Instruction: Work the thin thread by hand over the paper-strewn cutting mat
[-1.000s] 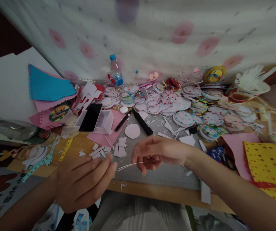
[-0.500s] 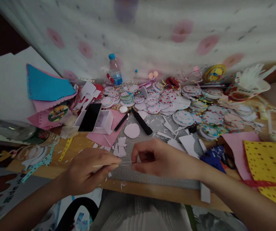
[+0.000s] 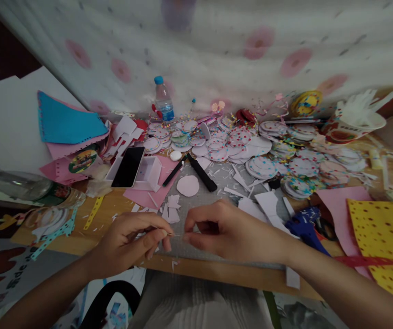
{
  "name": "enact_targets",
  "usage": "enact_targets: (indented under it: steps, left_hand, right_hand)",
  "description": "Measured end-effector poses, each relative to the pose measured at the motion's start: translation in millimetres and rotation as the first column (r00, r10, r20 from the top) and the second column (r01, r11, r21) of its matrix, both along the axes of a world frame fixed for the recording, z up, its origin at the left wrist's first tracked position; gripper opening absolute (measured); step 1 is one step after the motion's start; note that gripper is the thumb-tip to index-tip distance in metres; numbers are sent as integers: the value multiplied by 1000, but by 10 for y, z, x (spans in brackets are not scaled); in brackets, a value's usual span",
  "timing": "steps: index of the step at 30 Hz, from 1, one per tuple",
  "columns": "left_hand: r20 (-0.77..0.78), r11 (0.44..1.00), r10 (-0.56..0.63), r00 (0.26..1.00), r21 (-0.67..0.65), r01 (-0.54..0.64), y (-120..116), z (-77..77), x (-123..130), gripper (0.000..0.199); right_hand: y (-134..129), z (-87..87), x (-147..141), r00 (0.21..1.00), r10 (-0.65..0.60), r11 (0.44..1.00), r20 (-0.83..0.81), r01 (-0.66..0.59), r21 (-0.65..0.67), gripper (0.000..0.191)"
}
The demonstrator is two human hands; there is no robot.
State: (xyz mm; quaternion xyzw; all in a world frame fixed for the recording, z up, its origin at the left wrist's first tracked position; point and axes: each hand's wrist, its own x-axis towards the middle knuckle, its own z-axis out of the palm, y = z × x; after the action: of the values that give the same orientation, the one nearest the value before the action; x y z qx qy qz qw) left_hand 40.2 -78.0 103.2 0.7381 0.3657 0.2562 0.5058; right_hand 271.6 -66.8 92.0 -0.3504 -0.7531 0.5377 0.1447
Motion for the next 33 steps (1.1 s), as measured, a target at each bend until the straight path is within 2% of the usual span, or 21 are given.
enact_targets:
  steps: [3,6,11,15,18,20,22,24,26,27,29,31,33]
  left_hand:
    - [17,1000,-7,1000,-14,8,-5,-10,-4,21]
    - [13,999,-4,1000,43,3,-6,-35,-9,20]
    - [-5,978,43,999,204,-41,7,-101,-17,17]
    - [-52,910,69,996,413,-41,19,-136,-22,12]
    - [-108,808,105,989,589,-21,21,-164,-33,12]
    - [-131,697,148,980,717,-9,21,-187,-46,15]
    - [-142,559,184,973,829,15,25,-203,-60,17]
    - [-168,431,191,967,899,71,33,-203,-71,19]
    - [-213,339,181,960,930,143,40,-185,-78,20]
    - [-241,307,179,954,935,178,42,-172,-79,20]
    - [-279,260,188,942,939,226,41,-152,-80,20]
    - [-292,228,200,935,942,246,35,-147,-82,21]
    - [-292,211,203,935,945,249,28,-154,-84,23]
  right_hand:
    - [15,-12,1,999,32,999,-6,-32,36,22]
    - [33,-26,4,998,68,991,9,-68,113,25]
    - [60,-45,1,996,66,966,55,-78,246,24]
    - [50,-34,-26,996,-14,911,83,-21,411,21]
    - [17,-48,-66,986,-128,852,107,54,522,16]
    - [-6,-74,-99,972,-214,822,99,124,556,15]
    - [-16,-105,-126,944,-318,808,84,224,545,21]
    - [-6,-125,-140,926,-368,841,91,289,458,27]
    - [22,-129,-136,942,-318,919,107,279,278,34]
    - [40,-124,-128,957,-272,952,101,253,171,37]
    - [76,-105,-107,975,-213,977,63,213,4,37]
    - [101,-86,-86,971,-237,970,28,239,-48,30]
    - [112,-77,-72,956,-293,955,-1,292,-44,26]
